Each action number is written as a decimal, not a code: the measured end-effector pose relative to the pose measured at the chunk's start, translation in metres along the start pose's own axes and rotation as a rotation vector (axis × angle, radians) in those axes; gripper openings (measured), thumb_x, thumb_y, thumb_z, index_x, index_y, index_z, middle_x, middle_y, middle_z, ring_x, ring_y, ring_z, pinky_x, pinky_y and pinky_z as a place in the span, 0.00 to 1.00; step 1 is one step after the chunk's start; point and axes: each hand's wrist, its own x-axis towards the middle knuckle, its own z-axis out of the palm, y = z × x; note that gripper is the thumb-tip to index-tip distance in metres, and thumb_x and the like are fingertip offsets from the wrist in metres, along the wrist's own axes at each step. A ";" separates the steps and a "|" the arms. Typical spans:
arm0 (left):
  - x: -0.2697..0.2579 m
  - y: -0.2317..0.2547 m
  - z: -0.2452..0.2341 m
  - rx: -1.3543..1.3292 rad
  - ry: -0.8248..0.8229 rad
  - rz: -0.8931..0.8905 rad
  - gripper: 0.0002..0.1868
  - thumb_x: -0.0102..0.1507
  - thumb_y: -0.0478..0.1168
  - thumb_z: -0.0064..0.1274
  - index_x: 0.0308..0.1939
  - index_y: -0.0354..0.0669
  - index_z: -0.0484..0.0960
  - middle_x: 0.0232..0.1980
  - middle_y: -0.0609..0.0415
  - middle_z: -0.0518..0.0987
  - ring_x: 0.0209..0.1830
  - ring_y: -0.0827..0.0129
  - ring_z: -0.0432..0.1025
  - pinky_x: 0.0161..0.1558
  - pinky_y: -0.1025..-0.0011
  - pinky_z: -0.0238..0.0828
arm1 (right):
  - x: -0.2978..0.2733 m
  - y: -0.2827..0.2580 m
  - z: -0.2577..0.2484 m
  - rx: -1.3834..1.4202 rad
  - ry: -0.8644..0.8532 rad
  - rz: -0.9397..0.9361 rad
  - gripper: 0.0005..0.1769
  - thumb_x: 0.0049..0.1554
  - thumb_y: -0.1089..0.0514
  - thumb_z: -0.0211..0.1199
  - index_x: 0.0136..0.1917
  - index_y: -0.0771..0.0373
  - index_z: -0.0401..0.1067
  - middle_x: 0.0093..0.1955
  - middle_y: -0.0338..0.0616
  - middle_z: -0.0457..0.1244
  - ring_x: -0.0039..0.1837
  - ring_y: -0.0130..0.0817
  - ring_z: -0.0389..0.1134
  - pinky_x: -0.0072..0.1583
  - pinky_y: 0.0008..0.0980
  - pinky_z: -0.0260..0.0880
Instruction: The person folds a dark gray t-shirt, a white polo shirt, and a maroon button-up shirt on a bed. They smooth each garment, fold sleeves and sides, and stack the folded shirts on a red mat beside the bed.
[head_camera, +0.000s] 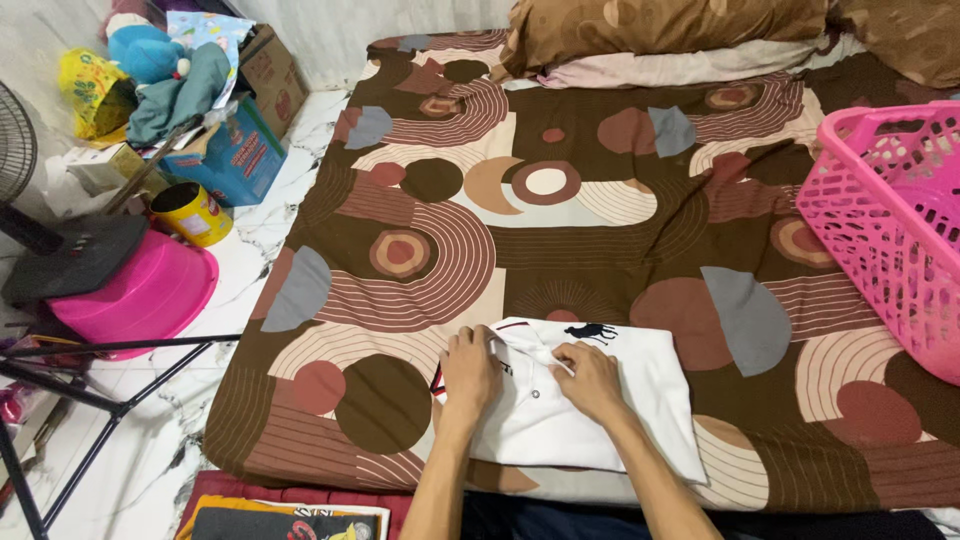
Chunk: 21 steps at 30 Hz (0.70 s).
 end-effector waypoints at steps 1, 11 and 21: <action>0.003 -0.006 -0.002 0.010 0.015 -0.011 0.23 0.56 0.41 0.61 0.54 0.45 0.75 0.54 0.47 0.75 0.57 0.49 0.69 0.52 0.48 0.66 | -0.006 -0.002 0.001 -0.005 0.035 -0.100 0.11 0.52 0.53 0.66 0.49 0.55 0.81 0.48 0.38 0.69 0.55 0.38 0.67 0.59 0.41 0.62; 0.013 -0.041 -0.001 -0.219 0.047 -0.023 0.10 0.63 0.46 0.56 0.44 0.46 0.84 0.46 0.47 0.81 0.48 0.49 0.75 0.51 0.54 0.71 | -0.035 -0.014 -0.002 0.010 0.060 -0.393 0.12 0.51 0.58 0.67 0.50 0.55 0.81 0.44 0.35 0.65 0.51 0.36 0.63 0.54 0.38 0.55; -0.012 -0.041 -0.030 -0.121 -0.048 -0.100 0.17 0.64 0.52 0.56 0.40 0.41 0.83 0.43 0.46 0.83 0.47 0.50 0.75 0.49 0.52 0.70 | -0.030 -0.020 0.001 0.015 0.000 -0.350 0.09 0.55 0.57 0.64 0.49 0.55 0.81 0.43 0.35 0.67 0.51 0.35 0.65 0.55 0.37 0.59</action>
